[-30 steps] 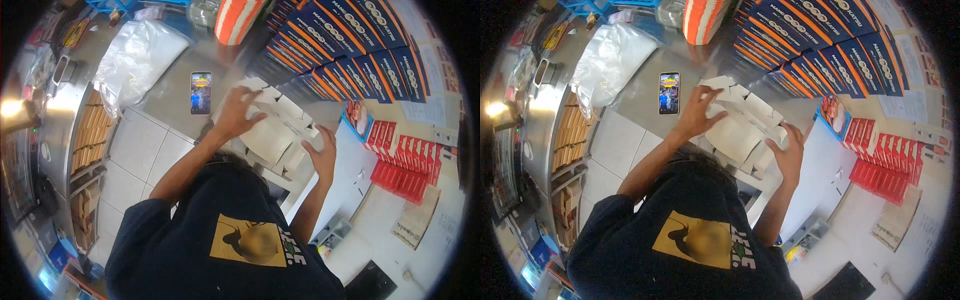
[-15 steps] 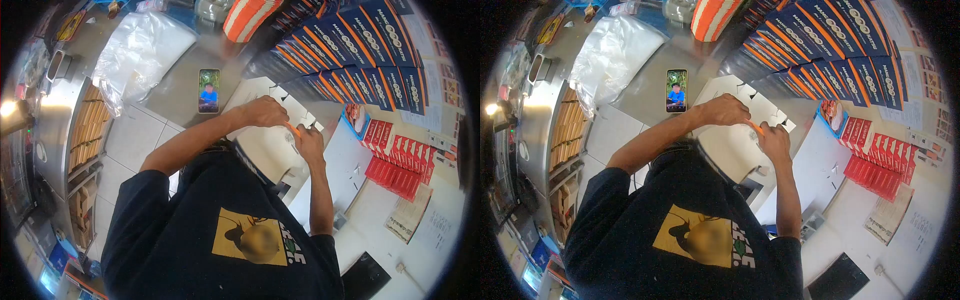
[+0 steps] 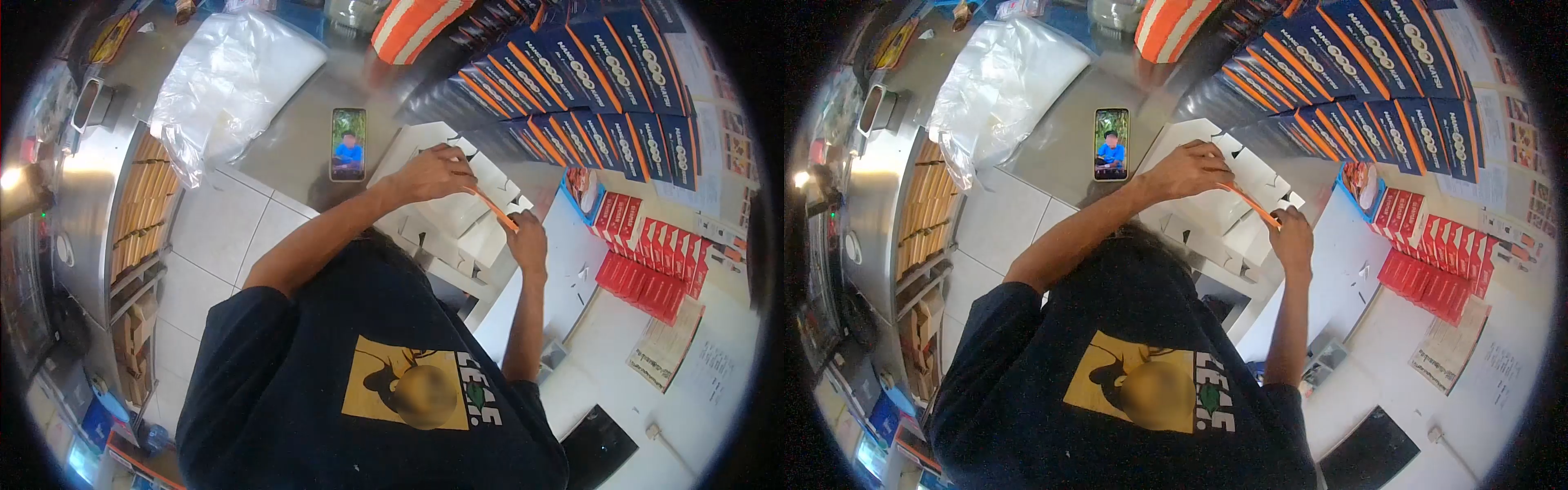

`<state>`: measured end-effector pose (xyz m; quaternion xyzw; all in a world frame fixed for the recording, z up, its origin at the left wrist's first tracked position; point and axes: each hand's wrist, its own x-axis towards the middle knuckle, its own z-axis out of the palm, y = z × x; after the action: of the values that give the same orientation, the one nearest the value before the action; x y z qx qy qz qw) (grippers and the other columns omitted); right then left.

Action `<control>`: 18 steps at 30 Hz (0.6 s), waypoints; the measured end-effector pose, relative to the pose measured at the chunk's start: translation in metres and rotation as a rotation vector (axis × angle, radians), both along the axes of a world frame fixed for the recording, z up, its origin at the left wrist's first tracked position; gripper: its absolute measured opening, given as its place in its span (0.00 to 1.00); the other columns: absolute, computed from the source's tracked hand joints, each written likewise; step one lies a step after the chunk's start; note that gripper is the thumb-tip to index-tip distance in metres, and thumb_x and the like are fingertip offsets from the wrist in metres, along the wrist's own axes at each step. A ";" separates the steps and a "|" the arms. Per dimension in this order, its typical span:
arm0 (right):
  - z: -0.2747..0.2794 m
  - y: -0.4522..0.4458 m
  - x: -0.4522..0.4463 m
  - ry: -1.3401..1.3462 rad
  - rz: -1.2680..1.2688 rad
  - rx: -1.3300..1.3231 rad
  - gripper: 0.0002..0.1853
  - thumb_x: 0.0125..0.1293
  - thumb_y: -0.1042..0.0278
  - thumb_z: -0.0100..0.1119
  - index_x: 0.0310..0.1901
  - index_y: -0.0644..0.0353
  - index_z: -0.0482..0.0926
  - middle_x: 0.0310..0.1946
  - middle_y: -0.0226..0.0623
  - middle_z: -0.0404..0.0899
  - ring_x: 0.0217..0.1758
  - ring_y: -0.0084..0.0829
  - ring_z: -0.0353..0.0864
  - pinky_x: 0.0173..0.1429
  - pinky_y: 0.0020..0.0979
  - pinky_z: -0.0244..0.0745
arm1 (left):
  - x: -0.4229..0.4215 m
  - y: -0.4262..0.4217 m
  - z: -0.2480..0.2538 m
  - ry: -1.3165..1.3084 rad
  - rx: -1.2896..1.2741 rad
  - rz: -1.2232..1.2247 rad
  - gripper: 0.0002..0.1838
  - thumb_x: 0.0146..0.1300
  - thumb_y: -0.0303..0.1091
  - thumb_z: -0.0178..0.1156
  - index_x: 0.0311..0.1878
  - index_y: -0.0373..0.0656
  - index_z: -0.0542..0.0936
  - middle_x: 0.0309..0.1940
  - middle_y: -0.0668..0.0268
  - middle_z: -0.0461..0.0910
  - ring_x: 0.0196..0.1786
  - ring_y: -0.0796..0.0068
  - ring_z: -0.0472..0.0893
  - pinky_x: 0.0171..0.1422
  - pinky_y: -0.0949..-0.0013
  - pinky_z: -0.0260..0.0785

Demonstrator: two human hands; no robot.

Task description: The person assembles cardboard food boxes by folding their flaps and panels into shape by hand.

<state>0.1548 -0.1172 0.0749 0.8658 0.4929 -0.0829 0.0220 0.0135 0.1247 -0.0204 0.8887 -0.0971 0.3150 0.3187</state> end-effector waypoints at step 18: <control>-0.184 -0.042 -0.058 0.499 -0.765 0.682 0.17 0.77 0.66 0.47 0.58 0.71 0.74 0.56 0.51 0.74 0.63 0.43 0.74 0.69 0.41 0.67 | -0.061 -0.068 -0.066 0.492 -0.274 0.268 0.36 0.77 0.49 0.48 0.80 0.40 0.53 0.72 0.38 0.61 0.71 0.35 0.66 0.74 0.38 0.59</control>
<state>0.0967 -0.1595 -0.1093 0.8949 0.1336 -0.1233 -0.4076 -0.0472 0.0569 -0.0867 0.8919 0.1442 0.1398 0.4052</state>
